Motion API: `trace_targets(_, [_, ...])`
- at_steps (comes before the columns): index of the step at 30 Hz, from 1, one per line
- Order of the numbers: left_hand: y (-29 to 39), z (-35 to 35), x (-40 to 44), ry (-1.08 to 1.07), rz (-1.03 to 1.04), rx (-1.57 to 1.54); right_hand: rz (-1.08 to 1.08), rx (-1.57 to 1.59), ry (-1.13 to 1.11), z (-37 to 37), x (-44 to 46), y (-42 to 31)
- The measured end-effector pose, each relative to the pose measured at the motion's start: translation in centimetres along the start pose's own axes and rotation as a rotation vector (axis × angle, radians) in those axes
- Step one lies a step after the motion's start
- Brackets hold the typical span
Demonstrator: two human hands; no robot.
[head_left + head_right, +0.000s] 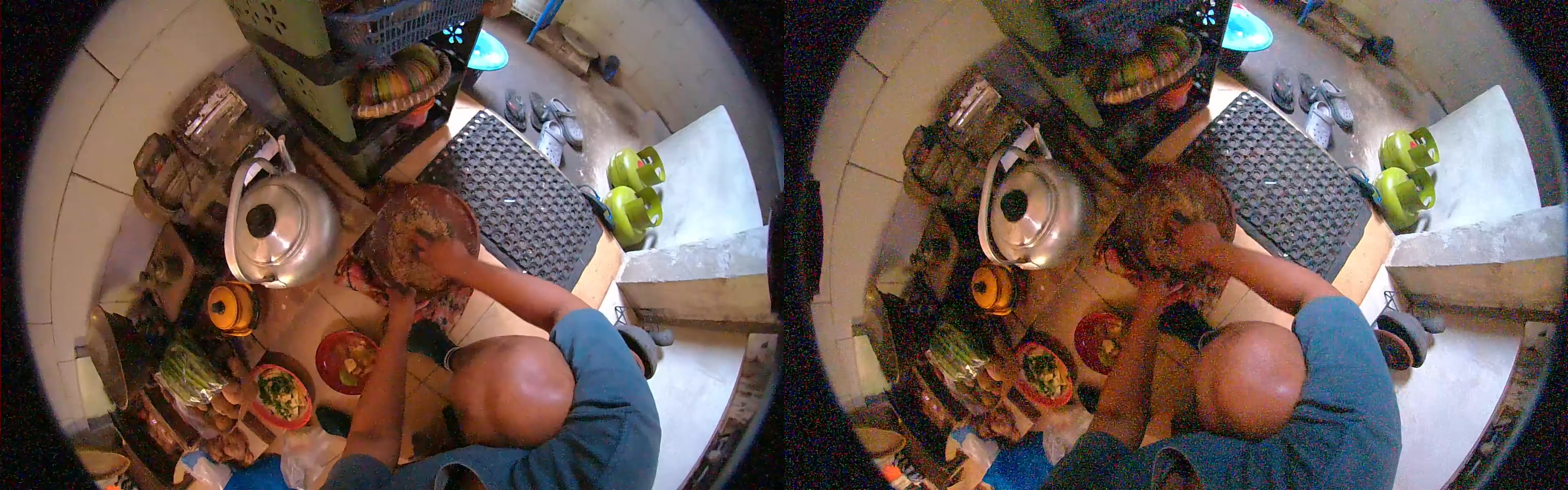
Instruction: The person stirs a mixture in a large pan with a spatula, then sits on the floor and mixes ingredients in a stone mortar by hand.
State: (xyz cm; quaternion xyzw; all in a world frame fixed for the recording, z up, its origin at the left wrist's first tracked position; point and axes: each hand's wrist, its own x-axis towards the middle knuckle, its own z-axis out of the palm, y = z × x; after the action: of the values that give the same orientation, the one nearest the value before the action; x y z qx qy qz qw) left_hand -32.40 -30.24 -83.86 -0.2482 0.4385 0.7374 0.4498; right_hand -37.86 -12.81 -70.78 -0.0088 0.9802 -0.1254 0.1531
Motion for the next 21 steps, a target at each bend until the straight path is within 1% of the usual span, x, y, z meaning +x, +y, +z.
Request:
trace_targets(1, [-0.6, -0.5, 0.6, -0.009, 0.027, 0.006, -0.003, -0.094, -0.342, -1.7, 1.8, 1.2])
trace_targets(3, [-2.0, -1.9, 1.6, -0.011, 0.106, 0.044, -0.004, 0.214, -0.383, -3.2, 4.3, 3.5])
trace_targets(5, [-2.2, -2.0, 1.8, 0.097, 0.256, 0.195, -0.073, 0.274, -0.336, -2.0, 5.6, 5.7])
trace_targets(7, [-1.0, -0.8, 1.4, 0.410, 0.443, 0.536, -0.219, 0.090, -0.202, 0.2, 6.8, 6.8])
trace_targets(8, [-0.9, -1.3, 1.4, 0.519, 0.557, 0.615, -0.192, 0.062, -0.213, 0.6, 6.5, 6.2])
trace_targets(10, [-0.3, -1.4, 0.7, 0.599, 0.785, 0.618, -0.131, 0.004, -0.230, 1.0, 5.6, 5.0])
trace_targets(11, [2.9, 1.1, -2.4, 0.567, 0.908, 0.536, -0.092, -0.045, -0.214, 1.2, 5.3, 4.2])
trace_targets(13, [5.5, 1.6, -2.8, 0.545, 1.022, 0.564, -0.012, -0.142, -0.175, 1.1, 4.6, 2.6])
trace_targets(14, [5.9, 0.3, -1.1, 0.558, 1.012, 0.674, -0.026, -0.080, -0.189, 0.5, 4.5, 2.7])
trace_targets(16, [6.0, -1.8, 0.8, 0.518, 0.997, 0.806, -0.055, 0.037, -0.222, -0.8, 4.0, 3.6])
trace_targets(17, [6.8, -1.8, 0.1, 0.469, 0.991, 0.828, -0.186, 0.141, -0.185, -0.6, 4.3, 5.3])
trace_targets(18, [7.2, -1.6, -0.4, 0.451, 0.879, 0.768, -0.317, 0.248, -0.148, -0.5, 4.7, 7.4])
trace_targets(19, [8.0, -0.8, -1.5, 0.438, 0.767, 0.708, -0.346, 0.243, -0.190, -0.9, 4.2, 8.1])
trace_targets(20, [10.0, 1.6, -4.2, 0.450, 0.549, 0.565, -0.375, 0.239, -0.232, -1.2, 3.7, 8.8])
trace_targets(21, [10.9, 2.9, -5.8, 0.457, 0.332, 0.418, -0.302, 0.116, -0.352, -3.4, 2.1, 8.3])
